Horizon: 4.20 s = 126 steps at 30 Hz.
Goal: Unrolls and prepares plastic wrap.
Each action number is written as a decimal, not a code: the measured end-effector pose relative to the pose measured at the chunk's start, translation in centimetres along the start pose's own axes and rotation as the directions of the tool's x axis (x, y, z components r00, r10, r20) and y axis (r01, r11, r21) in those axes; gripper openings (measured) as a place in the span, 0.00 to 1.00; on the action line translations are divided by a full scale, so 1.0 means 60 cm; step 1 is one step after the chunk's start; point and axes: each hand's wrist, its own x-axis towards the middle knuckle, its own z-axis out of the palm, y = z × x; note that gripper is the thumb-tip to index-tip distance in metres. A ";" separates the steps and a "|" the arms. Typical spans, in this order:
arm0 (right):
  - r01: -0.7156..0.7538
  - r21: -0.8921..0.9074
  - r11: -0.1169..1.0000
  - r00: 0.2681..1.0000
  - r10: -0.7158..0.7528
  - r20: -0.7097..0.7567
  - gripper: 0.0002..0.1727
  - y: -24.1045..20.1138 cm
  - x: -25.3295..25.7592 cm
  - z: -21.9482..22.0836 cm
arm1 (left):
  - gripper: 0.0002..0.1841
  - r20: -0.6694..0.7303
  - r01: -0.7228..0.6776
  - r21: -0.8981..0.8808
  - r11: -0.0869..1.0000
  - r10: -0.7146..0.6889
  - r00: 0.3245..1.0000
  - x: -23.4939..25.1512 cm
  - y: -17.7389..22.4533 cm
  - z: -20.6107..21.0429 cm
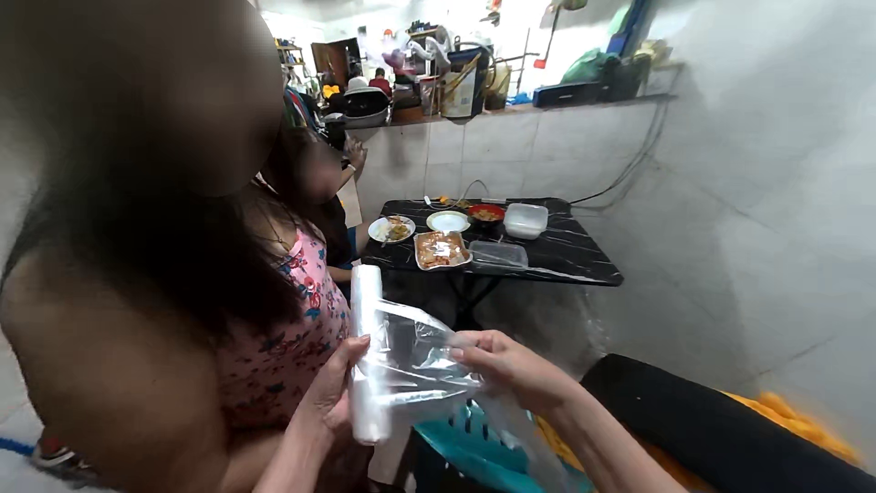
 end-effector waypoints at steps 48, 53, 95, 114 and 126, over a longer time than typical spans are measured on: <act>-0.011 -0.235 0.972 0.897 -0.094 -0.433 0.12 -0.049 0.164 -0.028 | 0.28 0.093 -0.194 -0.012 0.981 0.194 0.977 -0.007 0.038 0.033; 0.142 -0.114 0.983 0.872 -0.179 -0.455 0.13 -0.096 0.213 0.041 | 0.32 0.084 -0.168 0.158 0.973 0.156 0.984 -0.109 0.023 -0.007; 0.387 -0.356 0.850 0.671 -0.525 -0.523 0.10 -0.117 -0.096 0.066 | 0.30 0.792 0.183 -0.343 0.921 0.179 0.584 0.018 -0.138 0.098; 0.269 -0.206 0.941 0.379 -0.300 -0.875 0.19 -0.057 -0.280 -0.063 | 0.23 0.723 0.384 -0.325 0.864 -0.036 0.690 -0.046 -0.154 0.045; 0.335 -0.154 0.930 0.310 -0.263 -0.914 0.18 -0.053 -0.307 -0.101 | 0.28 0.246 0.044 -0.073 0.996 -0.025 0.969 -0.075 -0.109 0.115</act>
